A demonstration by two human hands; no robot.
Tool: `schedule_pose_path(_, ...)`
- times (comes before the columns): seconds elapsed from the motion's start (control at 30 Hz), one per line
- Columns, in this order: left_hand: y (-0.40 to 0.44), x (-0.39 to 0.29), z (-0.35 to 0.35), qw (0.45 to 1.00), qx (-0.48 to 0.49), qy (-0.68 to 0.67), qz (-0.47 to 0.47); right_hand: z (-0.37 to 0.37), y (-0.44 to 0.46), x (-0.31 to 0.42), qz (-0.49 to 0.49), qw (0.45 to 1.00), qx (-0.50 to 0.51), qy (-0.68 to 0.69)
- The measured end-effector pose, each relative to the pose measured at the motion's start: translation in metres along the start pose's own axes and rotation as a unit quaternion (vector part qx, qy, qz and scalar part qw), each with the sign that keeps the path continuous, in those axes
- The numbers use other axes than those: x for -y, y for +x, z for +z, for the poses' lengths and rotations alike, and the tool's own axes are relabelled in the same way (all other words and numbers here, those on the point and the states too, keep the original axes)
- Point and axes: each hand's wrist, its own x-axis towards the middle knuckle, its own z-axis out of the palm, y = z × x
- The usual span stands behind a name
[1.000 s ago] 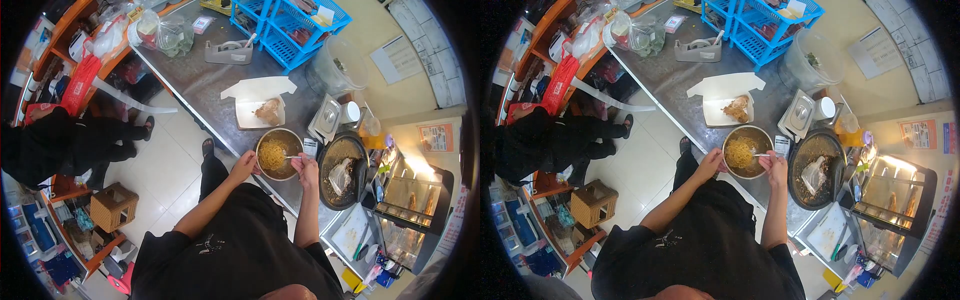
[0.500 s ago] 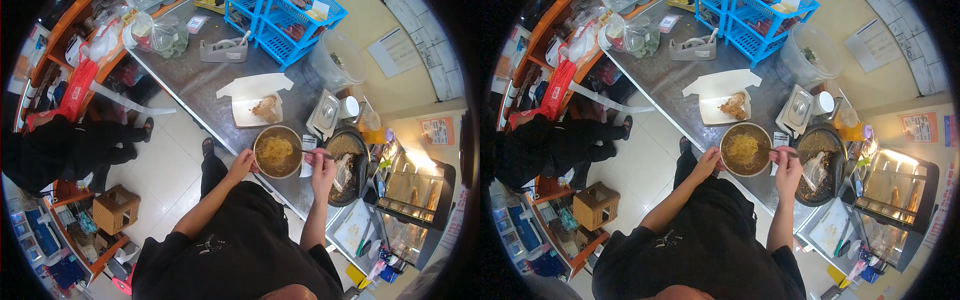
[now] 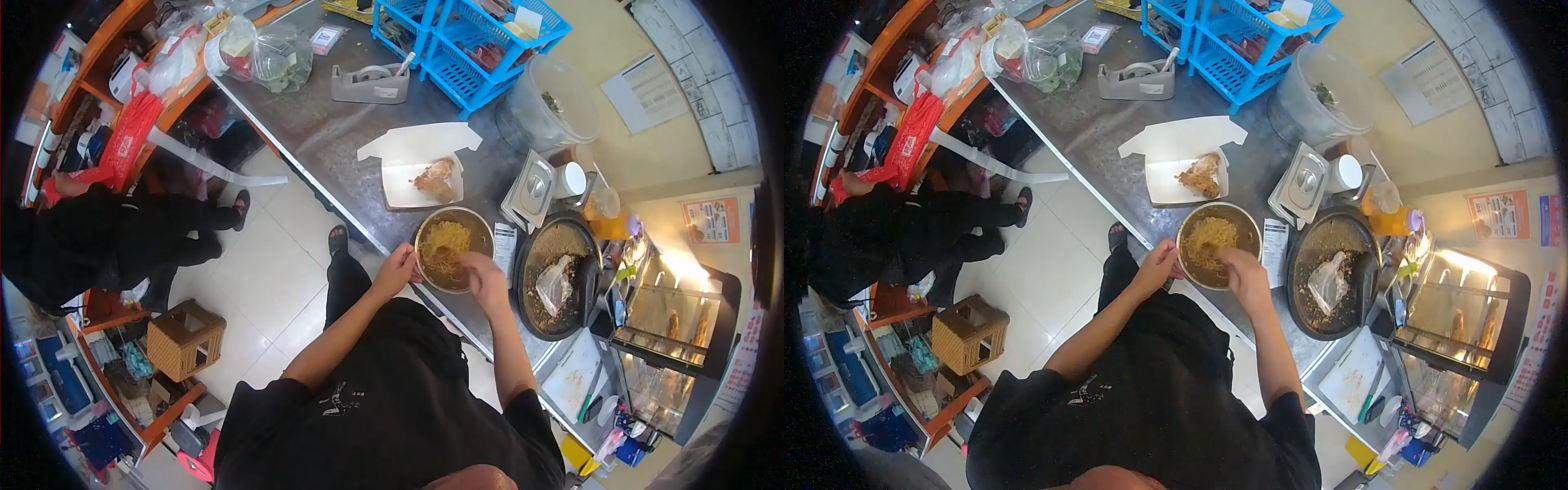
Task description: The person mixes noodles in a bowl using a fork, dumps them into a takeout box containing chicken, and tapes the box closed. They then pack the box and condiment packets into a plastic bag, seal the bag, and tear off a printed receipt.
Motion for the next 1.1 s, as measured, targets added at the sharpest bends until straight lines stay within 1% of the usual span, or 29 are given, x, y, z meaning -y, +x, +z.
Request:
schedule_pose_path(0.1,-0.002,0.005,0.002,1.000,-0.010,0.002,0.013,-0.003,0.001,-0.015,0.014,0.995,-0.087,-0.054)
schedule_pose_path(0.2,-0.002,0.005,0.008,1.000,-0.016,0.005,0.023,-0.002,-0.006,-0.010,0.172,0.984,-0.018,-0.051)
schedule_pose_path(0.3,0.000,0.009,0.009,1.000,-0.020,0.002,0.020,0.009,-0.013,0.001,0.205,0.977,0.009,0.057)
schedule_pose_path(0.4,-0.002,0.012,0.011,1.000,-0.013,0.000,0.013,0.020,-0.007,-0.008,0.170,0.980,-0.058,0.088)
schedule_pose_path(0.5,-0.005,0.009,0.010,1.000,-0.013,0.007,0.015,0.026,-0.001,-0.025,0.099,0.982,-0.162,0.009)
schedule_pose_path(0.6,-0.003,0.012,0.013,1.000,-0.013,0.000,0.021,0.024,-0.012,-0.013,0.078,0.982,-0.133,-0.111)
schedule_pose_path(0.7,-0.002,0.017,0.012,1.000,-0.011,-0.002,0.017,0.024,-0.019,0.006,0.197,0.977,-0.067,0.052)
schedule_pose_path(0.77,-0.004,0.015,0.010,1.000,-0.009,-0.003,0.009,0.013,-0.014,0.010,0.214,0.964,-0.112,0.114)
schedule_pose_path(0.8,-0.003,0.014,0.009,1.000,-0.007,-0.007,0.006,0.006,-0.009,0.012,0.220,0.955,-0.135,0.146)
schedule_pose_path(0.9,-0.007,0.012,0.011,1.000,-0.014,-0.015,-0.002,-0.026,0.003,0.027,0.150,0.961,-0.203,0.108)
schedule_pose_path(1.0,-0.006,0.009,0.012,1.000,-0.014,-0.018,0.000,-0.029,0.013,0.023,0.072,0.977,-0.197,0.040)
schedule_pose_path(1.1,-0.005,0.011,0.011,1.000,-0.016,-0.014,0.008,-0.001,0.009,-0.006,0.044,0.997,-0.070,0.011)
